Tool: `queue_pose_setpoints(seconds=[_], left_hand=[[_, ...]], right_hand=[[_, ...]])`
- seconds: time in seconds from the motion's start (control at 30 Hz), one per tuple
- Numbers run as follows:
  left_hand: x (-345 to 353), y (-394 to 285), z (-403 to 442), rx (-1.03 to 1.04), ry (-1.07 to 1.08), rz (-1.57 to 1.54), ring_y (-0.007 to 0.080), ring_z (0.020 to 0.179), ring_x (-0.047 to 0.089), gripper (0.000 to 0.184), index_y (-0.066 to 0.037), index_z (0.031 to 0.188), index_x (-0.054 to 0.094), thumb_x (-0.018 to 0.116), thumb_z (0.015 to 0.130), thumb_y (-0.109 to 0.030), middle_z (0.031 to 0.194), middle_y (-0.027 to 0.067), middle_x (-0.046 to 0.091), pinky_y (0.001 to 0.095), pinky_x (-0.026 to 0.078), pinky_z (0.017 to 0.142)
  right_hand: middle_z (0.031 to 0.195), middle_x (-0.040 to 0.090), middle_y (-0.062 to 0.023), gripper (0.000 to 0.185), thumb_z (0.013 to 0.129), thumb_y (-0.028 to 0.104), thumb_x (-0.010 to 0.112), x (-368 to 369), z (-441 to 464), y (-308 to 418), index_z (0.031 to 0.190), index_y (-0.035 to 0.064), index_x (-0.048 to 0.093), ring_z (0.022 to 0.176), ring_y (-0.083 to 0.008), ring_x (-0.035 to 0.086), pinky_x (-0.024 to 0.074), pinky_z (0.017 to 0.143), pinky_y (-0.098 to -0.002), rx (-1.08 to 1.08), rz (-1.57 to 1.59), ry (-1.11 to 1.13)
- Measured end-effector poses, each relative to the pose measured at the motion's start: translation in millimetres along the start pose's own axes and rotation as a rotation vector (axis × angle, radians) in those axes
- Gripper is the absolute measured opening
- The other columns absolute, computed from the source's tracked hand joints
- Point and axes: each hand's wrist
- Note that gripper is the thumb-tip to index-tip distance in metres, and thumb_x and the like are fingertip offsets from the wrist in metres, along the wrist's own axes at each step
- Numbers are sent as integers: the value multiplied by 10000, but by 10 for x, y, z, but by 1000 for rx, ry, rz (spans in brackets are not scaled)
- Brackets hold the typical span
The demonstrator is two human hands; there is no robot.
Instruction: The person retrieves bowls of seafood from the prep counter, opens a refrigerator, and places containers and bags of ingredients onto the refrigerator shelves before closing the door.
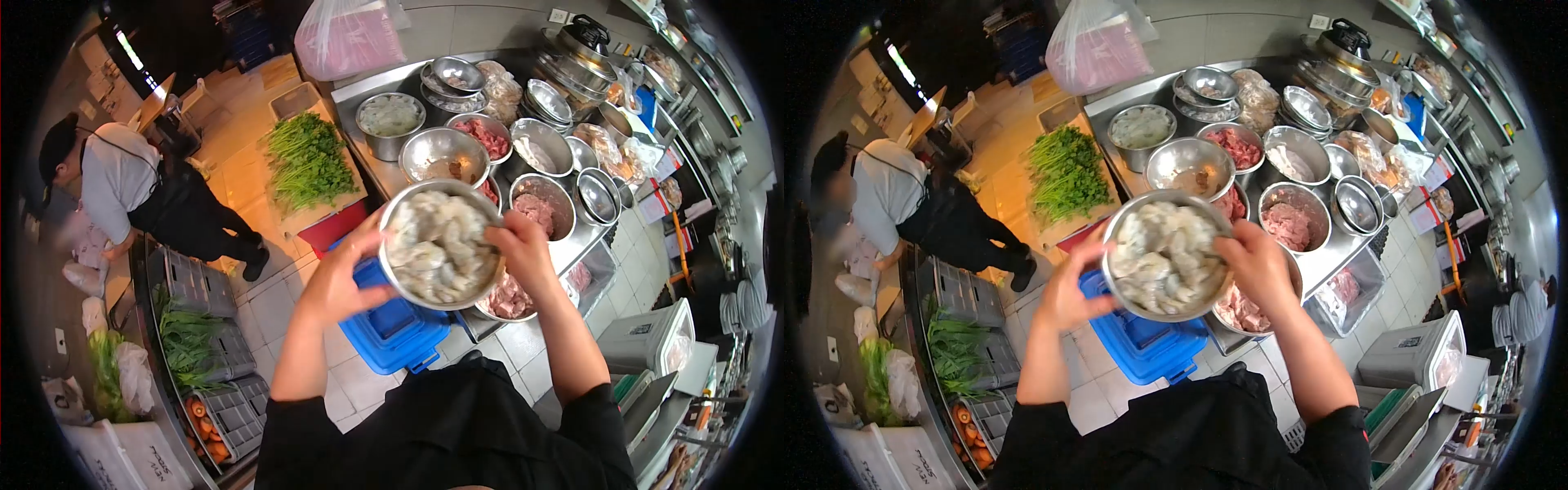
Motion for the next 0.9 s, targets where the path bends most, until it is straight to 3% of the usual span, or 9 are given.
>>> queue_pose_setpoints(seconds=[0.07, 0.2, 0.27, 0.37, 0.53, 0.63, 0.73, 0.77, 0.9], left_hand=[[-77, 369, 323, -105, -28, -260, 283, 1202, 527, 769, -116, 1369, 391, 802, 720, -122, 1438, 167, 399, 413, 474, 920], [-199, 1900, 1129, -456, -369, 82, 318, 1226, 506, 726, -138, 1372, 407, 766, 763, -304, 1369, 188, 472, 419, 453, 925], [-208, 2268, 1441, -598, -281, 351, 374, 1252, 464, 658, -159, 1295, 473, 769, 743, -360, 1370, 225, 456, 420, 440, 936], [-70, 2865, 1712, -510, -248, 644, 418, 1263, 429, 520, -125, 1099, 536, 778, 719, -386, 1392, 255, 418, 400, 440, 939], [2, 2945, 1875, -487, -396, 489, 420, 1136, 499, 537, -51, 826, 482, 846, 629, -393, 1351, 276, 427, 409, 452, 886], [-17, 3332, 1862, -240, -533, 447, 411, 988, 552, 522, -29, 694, 467, 882, 582, -326, 1166, 258, 514, 425, 457, 835], [-9, 3244, 1773, -216, -576, 487, 367, 827, 580, 485, -28, 713, 499, 879, 589, -302, 1006, 198, 577, 419, 466, 732], [-17, 3194, 1729, -162, -607, 496, 356, 798, 577, 474, -28, 722, 505, 876, 595, -294, 947, 183, 582, 414, 465, 716], [-107, 3019, 1604, -158, -642, 403, 325, 790, 562, 426, -35, 759, 508, 866, 617, -218, 853, 155, 569, 390, 457, 724]], right_hand=[[640, 477, 21, 215, 816, 172, 619, -283, -100, -123, 694, 15, 536, 622, -85, 436, 361, 548, -273, -25, 97, -150], [721, 504, 53, 94, 824, 105, 596, -928, -597, -314, 746, 75, 554, 677, -45, 443, 354, 581, -221, 115, 214, -412], [732, 510, 46, 74, 838, 105, 590, -1149, -941, -408, 777, 74, 561, 670, -49, 449, 369, 586, -220, 154, 287, -563], [705, 463, 37, 192, 830, 92, 580, -1249, -1453, -636, 693, 85, 447, 657, -61, 420, 358, 591, -230, 209, 409, -865], [720, 454, 15, 180, 842, 85, 553, -1292, -2461, -1347, 708, 72, 433, 672, -78, 431, 374, 619, -232, 234, 413, -1153], [707, 422, 19, 194, 848, 92, 545, -1280, -3160, -1888, 702, 80, 418, 654, -80, 418, 376, 601, -231, 283, 353, -1265], [736, 512, -10, 123, 857, 74, 545, -1260, -3867, -2445, 754, 72, 478, 697, -106, 523, 455, 614, -267, 417, -51, -1253], [741, 526, -30, 111, 842, 117, 558, -1223, -3914, -2460, 770, 76, 483, 673, -135, 548, 484, 559, -289, 373, 374, -1377], [753, 539, -40, 135, 825, 176, 566, -1092, -4188, -2598, 788, 73, 488, 662, -155, 580, 505, 491, -313, 578, 315, -1436]])
Point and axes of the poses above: each hand's wrist, its own z-axis towards the middle knuckle, its own x-axis out of the palm, y = z × x
